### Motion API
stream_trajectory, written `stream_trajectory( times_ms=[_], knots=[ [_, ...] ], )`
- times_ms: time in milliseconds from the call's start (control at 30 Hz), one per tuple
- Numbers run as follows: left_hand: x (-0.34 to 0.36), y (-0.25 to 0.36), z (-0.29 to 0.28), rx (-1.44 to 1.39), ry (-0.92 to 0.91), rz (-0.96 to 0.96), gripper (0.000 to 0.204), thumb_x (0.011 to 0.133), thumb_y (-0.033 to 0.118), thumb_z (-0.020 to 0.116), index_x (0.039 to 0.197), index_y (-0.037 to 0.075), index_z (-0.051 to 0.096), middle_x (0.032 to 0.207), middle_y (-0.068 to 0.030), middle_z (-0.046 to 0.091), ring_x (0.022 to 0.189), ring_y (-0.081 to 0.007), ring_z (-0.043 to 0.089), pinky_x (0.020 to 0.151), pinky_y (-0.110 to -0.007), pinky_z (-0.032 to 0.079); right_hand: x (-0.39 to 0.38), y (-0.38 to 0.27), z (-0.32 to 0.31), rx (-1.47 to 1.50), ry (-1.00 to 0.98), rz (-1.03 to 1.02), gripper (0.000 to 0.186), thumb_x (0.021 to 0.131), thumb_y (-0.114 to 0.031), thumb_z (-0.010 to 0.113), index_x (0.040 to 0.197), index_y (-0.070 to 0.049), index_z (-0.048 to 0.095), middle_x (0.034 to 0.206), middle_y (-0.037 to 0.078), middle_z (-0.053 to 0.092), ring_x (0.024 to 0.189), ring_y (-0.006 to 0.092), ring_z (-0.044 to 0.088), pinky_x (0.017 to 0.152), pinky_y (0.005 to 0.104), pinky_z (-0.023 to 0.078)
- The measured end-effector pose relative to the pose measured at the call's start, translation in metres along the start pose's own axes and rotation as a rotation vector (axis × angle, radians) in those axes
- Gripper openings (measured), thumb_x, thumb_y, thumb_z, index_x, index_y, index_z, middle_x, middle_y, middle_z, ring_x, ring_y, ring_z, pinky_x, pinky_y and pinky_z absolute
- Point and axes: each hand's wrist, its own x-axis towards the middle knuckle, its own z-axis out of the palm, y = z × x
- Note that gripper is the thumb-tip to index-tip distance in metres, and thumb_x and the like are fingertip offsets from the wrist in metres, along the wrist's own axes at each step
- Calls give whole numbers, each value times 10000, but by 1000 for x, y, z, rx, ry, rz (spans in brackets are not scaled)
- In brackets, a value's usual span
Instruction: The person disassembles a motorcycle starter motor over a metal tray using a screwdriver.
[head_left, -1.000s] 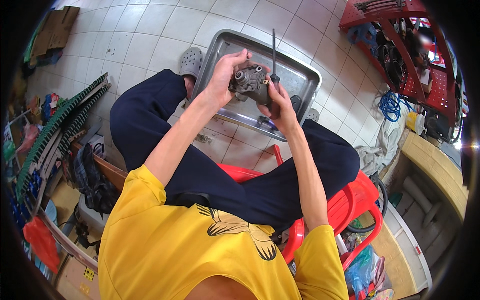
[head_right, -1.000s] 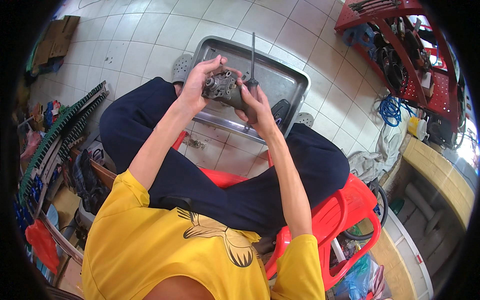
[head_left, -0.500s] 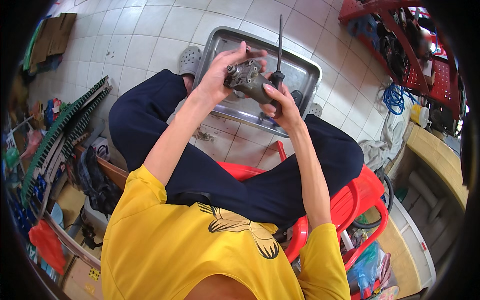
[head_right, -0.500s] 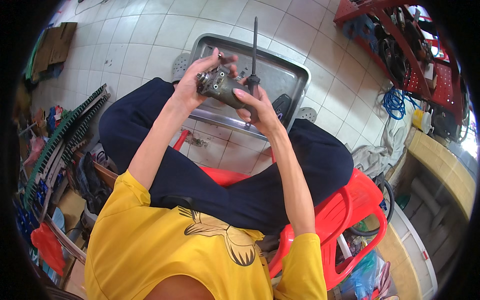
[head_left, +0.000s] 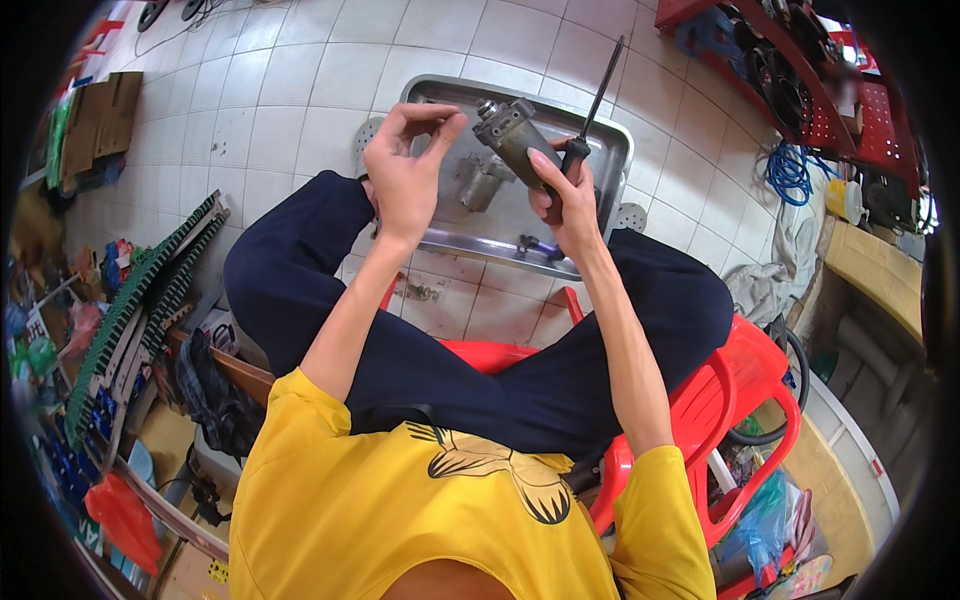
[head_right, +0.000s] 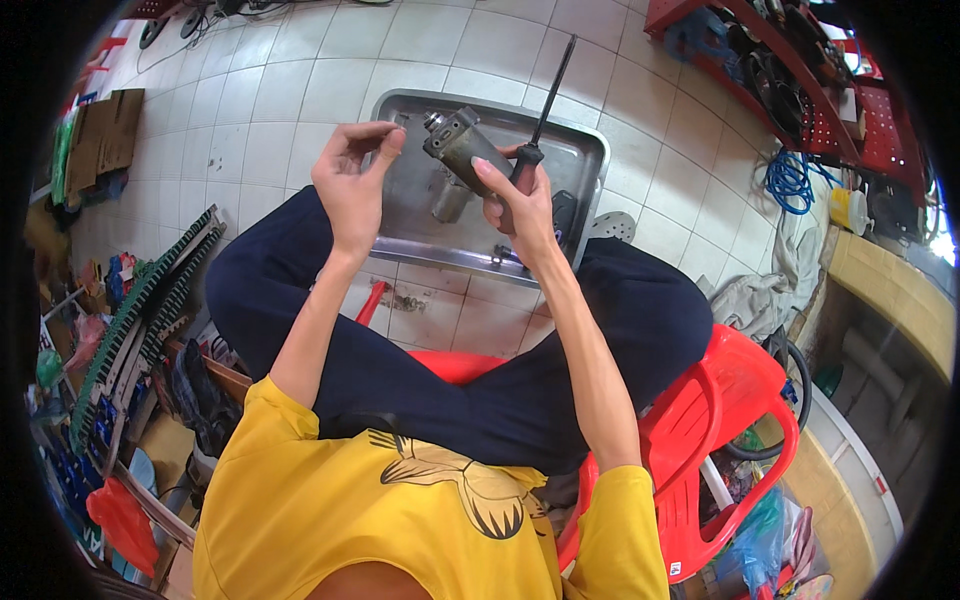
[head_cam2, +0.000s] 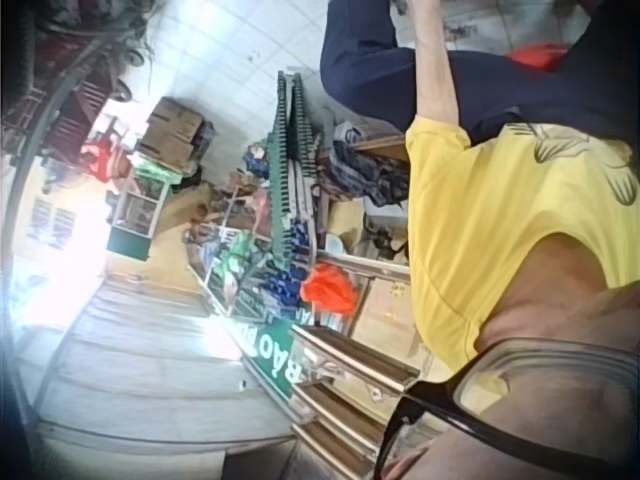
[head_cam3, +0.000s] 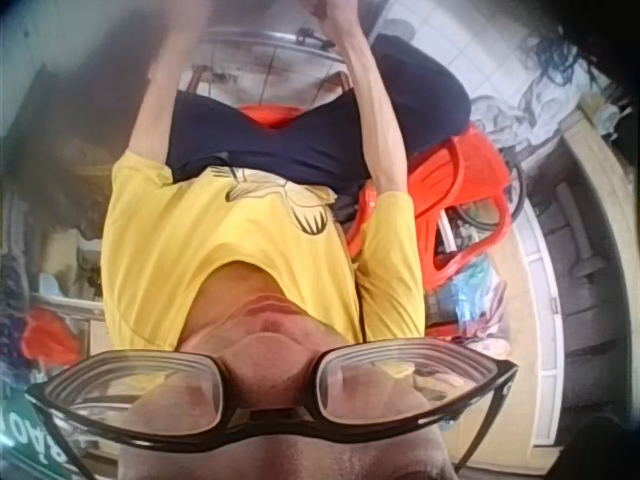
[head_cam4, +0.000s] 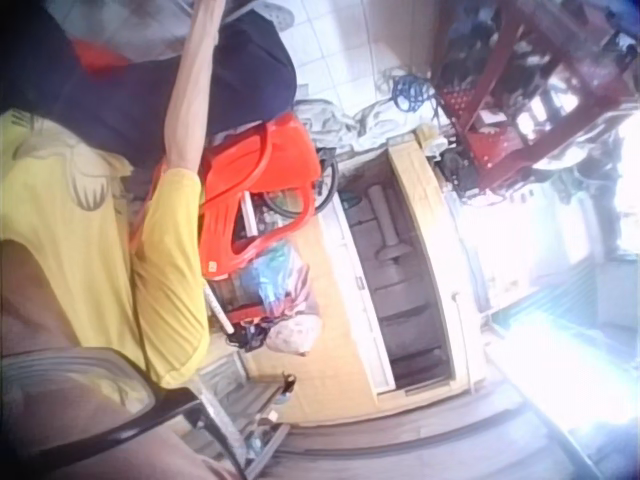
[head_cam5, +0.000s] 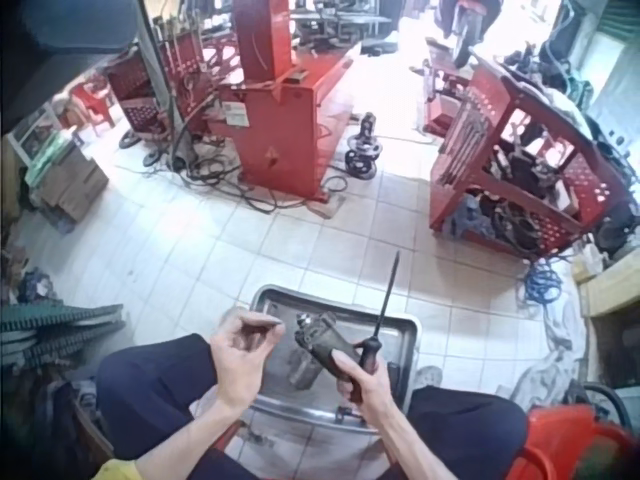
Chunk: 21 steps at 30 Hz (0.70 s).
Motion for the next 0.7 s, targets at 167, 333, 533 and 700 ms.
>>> stream_trajectory(
  times_ms=[167, 333, 533, 700],
  knots=[
    [-3, 1, 7, 228, -39, 265, 157, 794, 13, 827, 899, 9, 710, 844, -66, 718, 769, -160, 683, 725, -281, 529, 0, 0, 4, -5, 68, -51, 485, 870, -210, 834, 1187, -72, 494, 821, 33, 586, 536, 75, 491, 457, 253, 344],
    [-6, 0, 11, 297, -103, 280, 174, 770, -44, 824, 896, 0, 712, 888, -79, 726, 814, -151, 682, 770, -281, 534, 2, 3, 3, -120, 84, -114, 480, 860, -205, 845, 1181, -19, 542, 764, 21, 586, 512, 62, 492, 430, 243, 334],
    [-10, -2, 14, 345, -117, 286, 179, 765, -29, 832, 889, 1, 707, 880, -76, 727, 798, -150, 684, 747, -281, 533, 3, 3, 3, -140, 83, -137, 495, 853, -202, 853, 1194, -5, 554, 707, 4, 571, 496, 54, 484, 428, 234, 345],
    [-8, -3, 13, 365, -123, 283, 167, 777, -20, 831, 886, 0, 705, 869, -71, 722, 794, -146, 676, 732, -279, 519, 3, 3, 4, -151, 113, -169, 507, 848, -197, 857, 1209, 9, 566, 673, -10, 560, 482, 50, 471, 427, 230, 340]
  ],
)
